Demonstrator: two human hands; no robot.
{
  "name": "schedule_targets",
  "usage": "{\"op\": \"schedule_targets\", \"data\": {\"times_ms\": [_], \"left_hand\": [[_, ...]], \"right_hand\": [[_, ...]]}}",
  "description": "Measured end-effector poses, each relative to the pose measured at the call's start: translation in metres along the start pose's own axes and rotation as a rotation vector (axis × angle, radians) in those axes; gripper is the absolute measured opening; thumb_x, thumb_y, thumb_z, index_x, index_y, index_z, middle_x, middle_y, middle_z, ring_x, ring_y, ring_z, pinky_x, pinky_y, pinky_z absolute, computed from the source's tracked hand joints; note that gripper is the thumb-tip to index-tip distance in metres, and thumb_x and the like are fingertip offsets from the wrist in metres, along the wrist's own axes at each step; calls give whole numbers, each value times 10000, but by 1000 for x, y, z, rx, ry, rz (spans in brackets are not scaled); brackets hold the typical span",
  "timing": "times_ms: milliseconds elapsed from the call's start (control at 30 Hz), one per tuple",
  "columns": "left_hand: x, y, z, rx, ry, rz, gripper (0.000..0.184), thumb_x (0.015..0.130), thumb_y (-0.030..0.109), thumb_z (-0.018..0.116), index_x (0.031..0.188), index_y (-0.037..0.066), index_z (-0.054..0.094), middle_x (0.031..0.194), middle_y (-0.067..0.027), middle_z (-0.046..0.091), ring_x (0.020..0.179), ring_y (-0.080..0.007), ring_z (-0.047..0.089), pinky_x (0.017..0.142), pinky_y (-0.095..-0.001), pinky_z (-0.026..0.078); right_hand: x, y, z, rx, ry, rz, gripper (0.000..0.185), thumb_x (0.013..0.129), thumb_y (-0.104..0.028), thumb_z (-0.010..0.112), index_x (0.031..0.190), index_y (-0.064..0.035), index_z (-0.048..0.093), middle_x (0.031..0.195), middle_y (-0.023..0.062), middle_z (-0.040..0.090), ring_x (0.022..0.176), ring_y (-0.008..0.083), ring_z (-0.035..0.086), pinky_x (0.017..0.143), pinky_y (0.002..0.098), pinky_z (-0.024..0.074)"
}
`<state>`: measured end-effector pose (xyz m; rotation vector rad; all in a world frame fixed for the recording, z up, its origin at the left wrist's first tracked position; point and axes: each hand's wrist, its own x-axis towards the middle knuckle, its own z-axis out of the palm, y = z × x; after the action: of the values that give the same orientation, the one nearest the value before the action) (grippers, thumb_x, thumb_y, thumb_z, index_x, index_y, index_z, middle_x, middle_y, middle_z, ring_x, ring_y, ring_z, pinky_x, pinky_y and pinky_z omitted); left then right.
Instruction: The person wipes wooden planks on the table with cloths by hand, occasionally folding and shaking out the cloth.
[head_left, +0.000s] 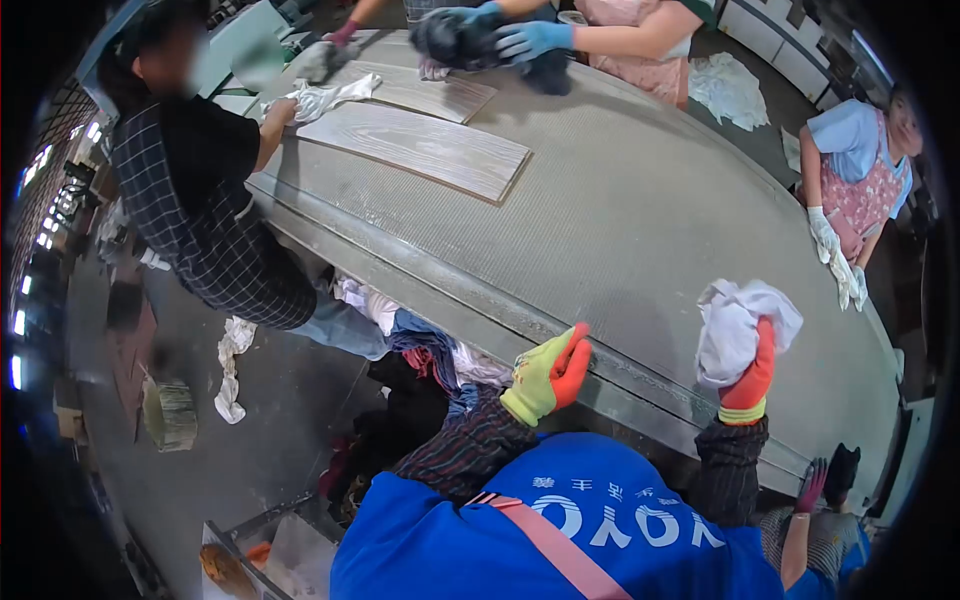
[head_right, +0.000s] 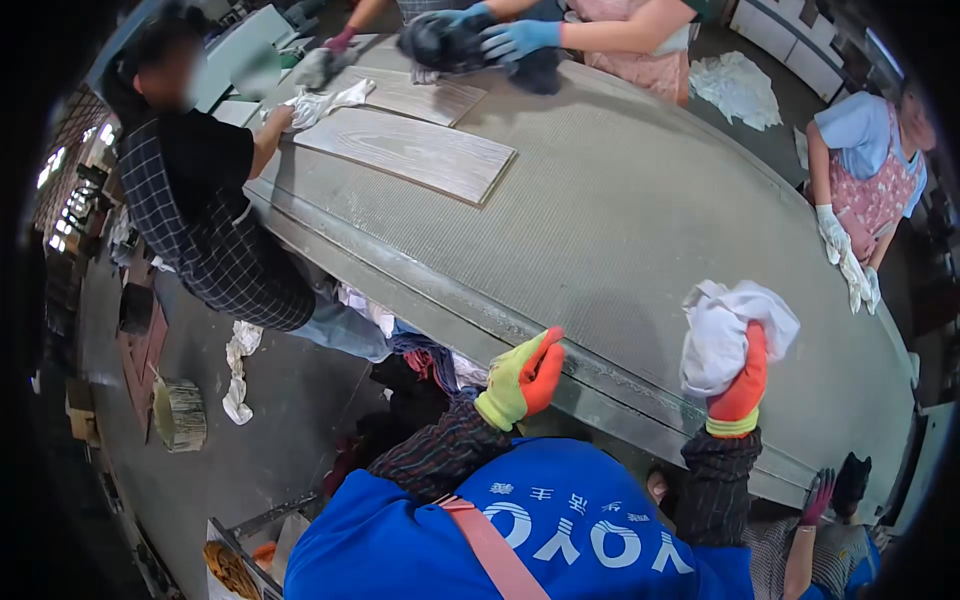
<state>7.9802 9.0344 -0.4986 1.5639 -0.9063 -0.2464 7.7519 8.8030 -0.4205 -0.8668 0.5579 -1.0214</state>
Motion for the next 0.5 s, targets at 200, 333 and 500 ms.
{"op": "schedule_targets", "data": {"times_ms": [200, 333, 500], "left_hand": [[14, 25, -14, 84, -165, -105, 310, 1011, 102, 702, 1298, -14, 702, 959, -95, 785, 768, -79, 684, 680, -256, 549], [3, 29, -20, -258, -119, -376, 347, 1051, 118, 650, 1372, -14, 653, 992, -105, 778, 783, -114, 702, 695, -268, 559], [39, 45, -82, -281, 43, -376, 359, 1071, 89, 604, 1404, -44, 613, 1069, -112, 754, 896, -158, 720, 785, -292, 578]], "right_hand": [[29, -3, 51, -349, -86, -116, 337, 1071, -190, 585, 1362, -29, 637, 1315, 96, 687, 1226, 211, 656, 1082, 368, 501], [48, -14, 32, -551, -118, -137, 332, 1047, -155, 624, 1345, -12, 654, 1307, 100, 694, 1234, 199, 651, 1085, 356, 487], [64, -28, 41, -719, -17, -117, 347, 1022, -147, 648, 1338, -5, 666, 1305, 112, 698, 1246, 199, 642, 1103, 347, 465]]}}
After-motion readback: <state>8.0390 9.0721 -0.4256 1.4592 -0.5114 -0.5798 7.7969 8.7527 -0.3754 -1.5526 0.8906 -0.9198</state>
